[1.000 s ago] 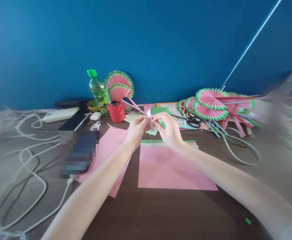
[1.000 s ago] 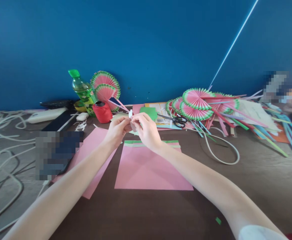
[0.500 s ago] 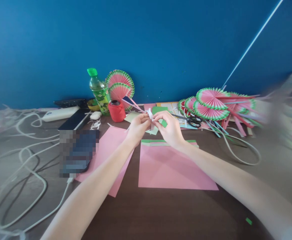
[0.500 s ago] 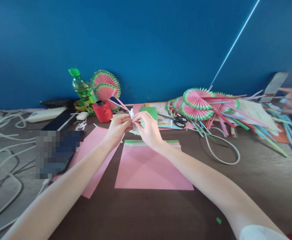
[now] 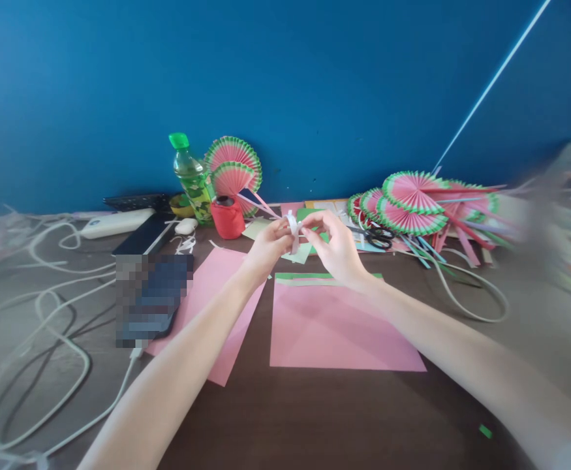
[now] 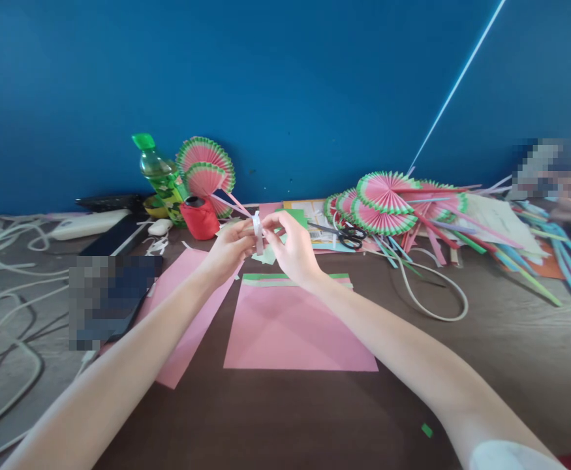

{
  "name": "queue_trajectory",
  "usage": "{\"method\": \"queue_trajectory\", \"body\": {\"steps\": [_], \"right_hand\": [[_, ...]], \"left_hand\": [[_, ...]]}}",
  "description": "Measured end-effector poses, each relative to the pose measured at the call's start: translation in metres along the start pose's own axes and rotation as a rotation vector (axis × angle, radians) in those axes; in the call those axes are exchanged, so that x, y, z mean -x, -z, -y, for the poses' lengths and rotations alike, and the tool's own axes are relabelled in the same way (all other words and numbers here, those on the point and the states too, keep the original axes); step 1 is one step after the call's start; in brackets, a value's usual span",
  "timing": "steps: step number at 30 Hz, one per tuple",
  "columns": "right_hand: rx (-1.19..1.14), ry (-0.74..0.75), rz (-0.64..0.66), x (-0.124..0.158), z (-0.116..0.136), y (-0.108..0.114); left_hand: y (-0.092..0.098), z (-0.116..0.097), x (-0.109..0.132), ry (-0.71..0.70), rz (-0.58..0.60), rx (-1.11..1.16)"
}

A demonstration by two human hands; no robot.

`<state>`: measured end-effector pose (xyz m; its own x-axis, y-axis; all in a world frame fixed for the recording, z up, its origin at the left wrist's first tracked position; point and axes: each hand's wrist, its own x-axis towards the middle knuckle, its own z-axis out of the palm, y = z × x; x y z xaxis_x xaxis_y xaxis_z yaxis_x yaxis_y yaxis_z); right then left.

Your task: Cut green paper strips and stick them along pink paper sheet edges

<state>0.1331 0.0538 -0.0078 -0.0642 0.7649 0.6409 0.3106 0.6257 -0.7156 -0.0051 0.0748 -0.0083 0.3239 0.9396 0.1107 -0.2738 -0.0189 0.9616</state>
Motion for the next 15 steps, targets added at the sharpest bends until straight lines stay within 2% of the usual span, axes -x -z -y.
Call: {"method": "queue_trajectory", "body": {"steps": [8,12,15], "right_hand": [[0.001,0.025,-0.004,0.002,0.0032,-0.0018],[0.028,0.04,-0.009,0.005,0.0049,-0.0041],[0.049,0.041,0.012,0.0076,0.0067,-0.0057]], "left_hand": [[-0.0049,0.0005,0.0029,-0.024,-0.016,-0.135],[-0.0052,0.0014,0.0032,-0.084,0.007,-0.08],[-0.0012,0.0023,0.0018,-0.107,-0.027,-0.046]]}}
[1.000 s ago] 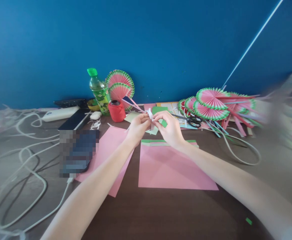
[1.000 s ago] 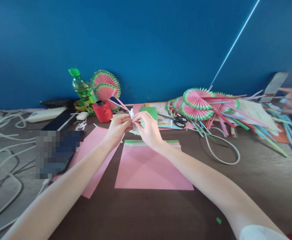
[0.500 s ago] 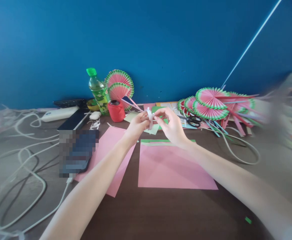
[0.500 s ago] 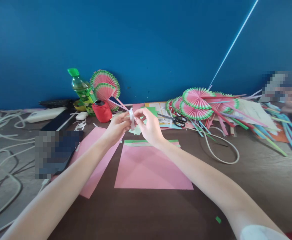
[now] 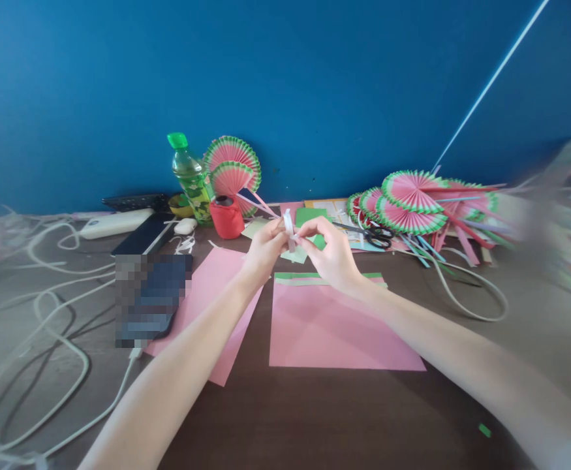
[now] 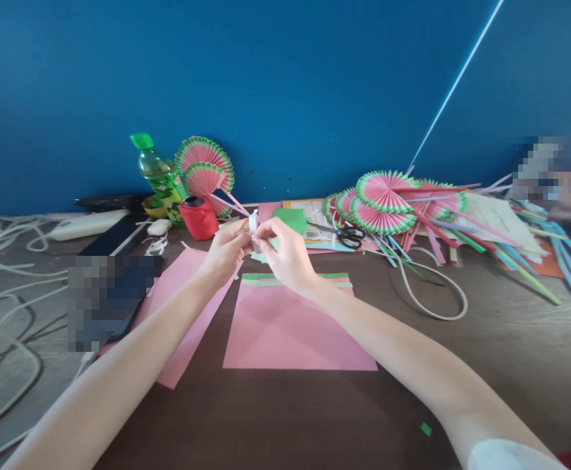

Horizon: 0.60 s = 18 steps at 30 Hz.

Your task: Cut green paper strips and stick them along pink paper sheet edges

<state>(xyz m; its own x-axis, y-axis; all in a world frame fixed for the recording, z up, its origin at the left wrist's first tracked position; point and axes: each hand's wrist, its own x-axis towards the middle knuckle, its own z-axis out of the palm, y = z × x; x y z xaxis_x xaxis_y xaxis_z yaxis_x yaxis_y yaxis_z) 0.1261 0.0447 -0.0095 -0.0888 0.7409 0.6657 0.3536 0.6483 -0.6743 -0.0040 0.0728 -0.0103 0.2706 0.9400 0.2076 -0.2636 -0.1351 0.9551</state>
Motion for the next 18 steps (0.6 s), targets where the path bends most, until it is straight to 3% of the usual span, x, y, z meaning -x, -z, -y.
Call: {"method": "queue_trajectory", "body": {"steps": [4,10,18], "right_hand": [[-0.003,-0.016,-0.004,-0.0005,0.0009,0.0004],[-0.156,-0.033,-0.059,-0.0061,-0.0034,0.0023],[-0.202,-0.02,-0.009,-0.0004,0.0021,-0.0024]], "left_hand": [[0.0031,0.0002,-0.0014,-0.006,-0.012,-0.012],[-0.0018,-0.0003,-0.0005,0.008,0.095,-0.014],[0.0019,0.0001,-0.001,-0.031,0.108,-0.027]]}}
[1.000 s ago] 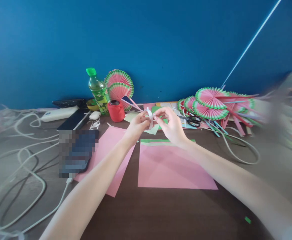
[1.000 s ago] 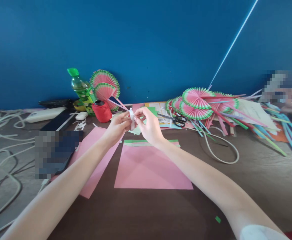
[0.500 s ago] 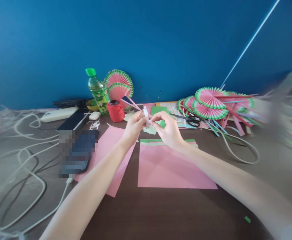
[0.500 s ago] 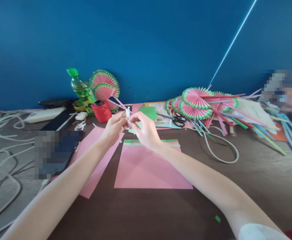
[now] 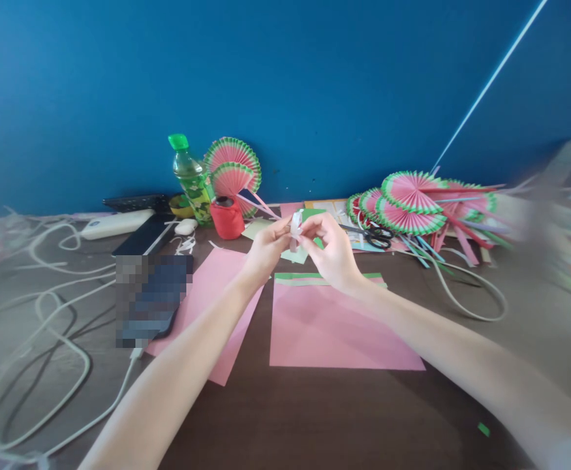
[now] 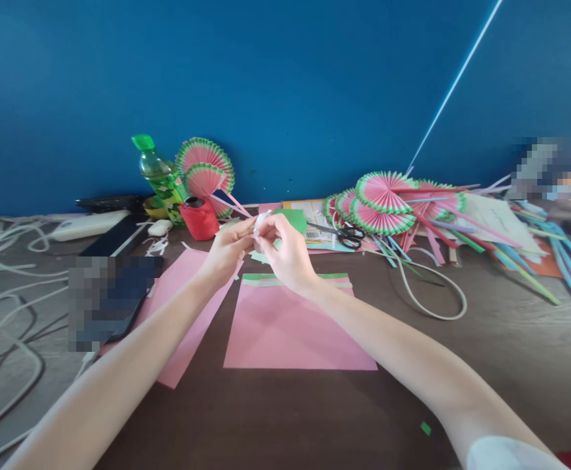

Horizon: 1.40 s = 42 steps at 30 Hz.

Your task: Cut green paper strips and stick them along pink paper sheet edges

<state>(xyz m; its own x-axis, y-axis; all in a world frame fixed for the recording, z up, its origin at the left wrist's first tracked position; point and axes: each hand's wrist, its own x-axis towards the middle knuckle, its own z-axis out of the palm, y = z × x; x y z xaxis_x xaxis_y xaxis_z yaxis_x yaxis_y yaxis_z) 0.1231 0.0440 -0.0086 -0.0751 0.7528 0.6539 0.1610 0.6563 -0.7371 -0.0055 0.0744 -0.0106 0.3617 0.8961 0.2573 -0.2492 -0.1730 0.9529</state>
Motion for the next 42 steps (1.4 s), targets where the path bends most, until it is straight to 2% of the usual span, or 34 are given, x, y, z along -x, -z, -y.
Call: {"method": "queue_trajectory", "body": {"steps": [5,10,15,19,27,36,39,42], "right_hand": [[-0.014,-0.015,0.026,0.0,0.002,0.0],[-0.066,-0.073,-0.054,-0.008,-0.005,0.007],[-0.126,-0.134,-0.148,-0.015,-0.007,0.012],[-0.219,-0.192,-0.166,-0.018,-0.01,0.014],[-0.374,-0.194,-0.108,-0.019,-0.023,0.013],[-0.543,-0.283,-0.088,-0.025,-0.023,0.018],[-0.588,-0.322,-0.052,-0.026,-0.016,0.018],[-0.668,-0.396,-0.034,-0.023,-0.008,0.016]], "left_hand": [[0.002,0.0,0.0,0.012,-0.055,0.009],[-0.003,-0.001,0.002,0.095,0.062,-0.017],[-0.005,-0.001,0.003,0.156,0.121,0.028],[-0.008,-0.004,0.005,0.176,0.079,0.095],[-0.004,-0.005,0.003,0.222,0.066,0.255],[-0.005,-0.002,0.0,0.277,-0.046,0.329],[-0.004,-0.008,-0.001,0.244,-0.037,0.25],[0.005,-0.025,0.0,0.203,0.008,-0.109]]}}
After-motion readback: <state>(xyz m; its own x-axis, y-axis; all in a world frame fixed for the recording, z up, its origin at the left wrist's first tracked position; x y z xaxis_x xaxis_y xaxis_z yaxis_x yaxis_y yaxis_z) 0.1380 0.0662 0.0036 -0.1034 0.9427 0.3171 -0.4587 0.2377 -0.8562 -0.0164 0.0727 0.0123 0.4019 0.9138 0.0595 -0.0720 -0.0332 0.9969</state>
